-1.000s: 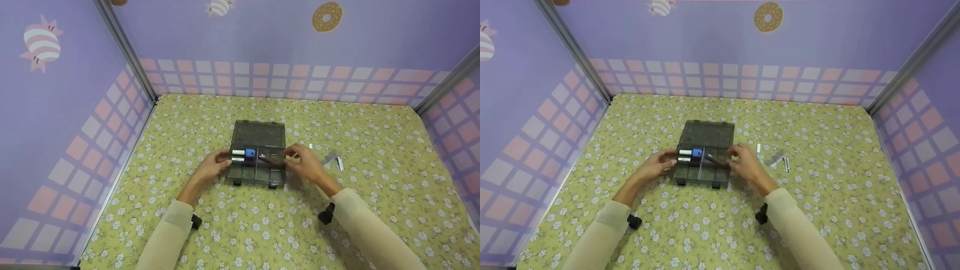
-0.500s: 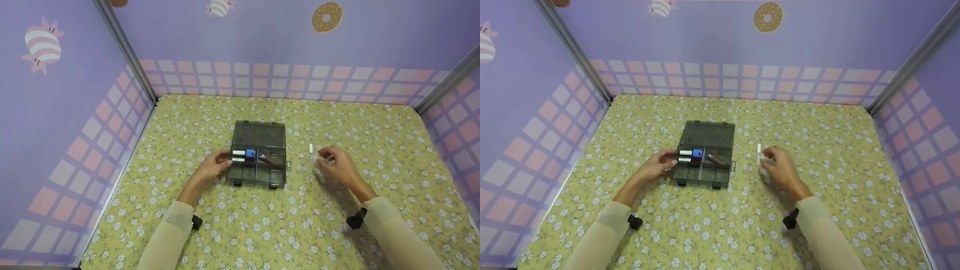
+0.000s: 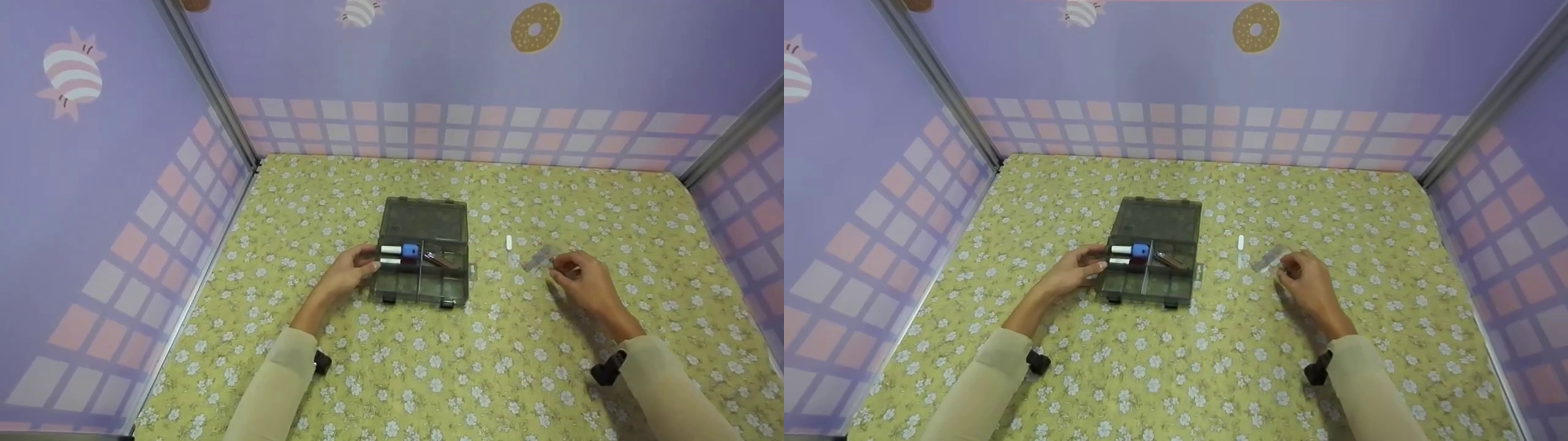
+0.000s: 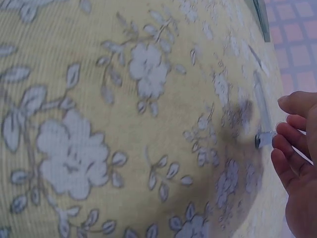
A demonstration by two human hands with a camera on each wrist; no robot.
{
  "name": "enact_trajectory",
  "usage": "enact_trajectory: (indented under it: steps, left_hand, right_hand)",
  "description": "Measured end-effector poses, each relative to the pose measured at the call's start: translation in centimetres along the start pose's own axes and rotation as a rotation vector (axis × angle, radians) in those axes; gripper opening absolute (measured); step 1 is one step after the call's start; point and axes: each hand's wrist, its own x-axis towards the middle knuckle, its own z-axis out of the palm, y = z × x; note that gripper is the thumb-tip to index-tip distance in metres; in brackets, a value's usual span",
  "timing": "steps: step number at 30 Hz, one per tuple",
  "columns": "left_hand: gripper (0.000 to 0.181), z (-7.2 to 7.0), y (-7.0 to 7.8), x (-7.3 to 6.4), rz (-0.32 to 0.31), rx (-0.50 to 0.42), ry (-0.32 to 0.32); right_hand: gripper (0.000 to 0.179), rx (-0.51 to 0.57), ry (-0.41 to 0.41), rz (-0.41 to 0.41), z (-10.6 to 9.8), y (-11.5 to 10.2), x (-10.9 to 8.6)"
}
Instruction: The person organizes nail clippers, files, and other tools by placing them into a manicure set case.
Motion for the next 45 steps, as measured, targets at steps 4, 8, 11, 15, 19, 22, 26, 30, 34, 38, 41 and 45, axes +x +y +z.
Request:
enact_trajectory:
  steps: [4, 8, 11, 15, 19, 22, 26, 30, 34, 38, 41, 45]
  left_hand:
    - [0.053, -0.1, -0.1, 0.0, 0.004, 0.021, -0.005]
    - [0.053, -0.1, -0.1, 0.0, 0.008, 0.023, -0.003]
    - [0.053, -0.1, -0.1, 0.0, 0.012, 0.026, 0.000]
    - [0.054, -0.1, 0.0, -0.1, 0.015, 0.010, -0.001]
    - [0.053, -0.1, 0.1, -0.2, 0.005, -0.028, -0.005]
    - [0.052, -0.2, 0.0, -0.3, 0.006, -0.039, -0.010]
    - [0.052, -0.3, 0.0, -0.3, 0.015, -0.035, -0.022]
    - [0.052, -0.1, 0.2, -0.3, 0.011, -0.034, -0.034]
    - [0.052, 0.0, 0.2, -0.3, -0.002, -0.045, -0.031]
    - [0.051, 0.0, 0.1, -0.2, -0.001, -0.044, -0.024]
    - [0.051, 0.0, 0.1, -0.3, 0.010, -0.045, -0.031]
    - [0.052, -0.1, 0.0, -0.4, 0.012, -0.054, -0.040]
  right_hand:
    - [0.030, 0.012, 0.018, 0.032, -0.1, 0.8, -0.4]
    - [0.033, 0.027, 0.025, 0.077, -0.1, 1.4, -0.6]
    - [0.035, 0.044, 0.025, 0.110, 0.0, 1.6, -0.5]
    - [0.041, 0.079, 0.005, 0.180, 0.1, 1.7, -0.4]
    - [0.050, 0.133, -0.040, 0.281, 0.3, 1.5, -0.2]
    - [0.055, 0.152, -0.055, 0.327, 0.5, 1.3, 0.0]
    - [0.052, 0.132, -0.032, 0.313, 0.7, 1.1, 0.2]
    - [0.041, 0.078, 0.013, 0.264, 1.1, 1.1, 0.1]
    - [0.028, 0.027, 0.060, 0.202, 1.5, 1.0, 0.0]
    - [0.019, -0.014, 0.084, 0.156, 1.7, 0.9, 0.0]
    - [0.017, -0.014, 0.080, 0.136, 1.6, 1.1, -0.2]
    - [0.019, 0.017, 0.073, 0.123, 1.3, 1.2, -0.3]
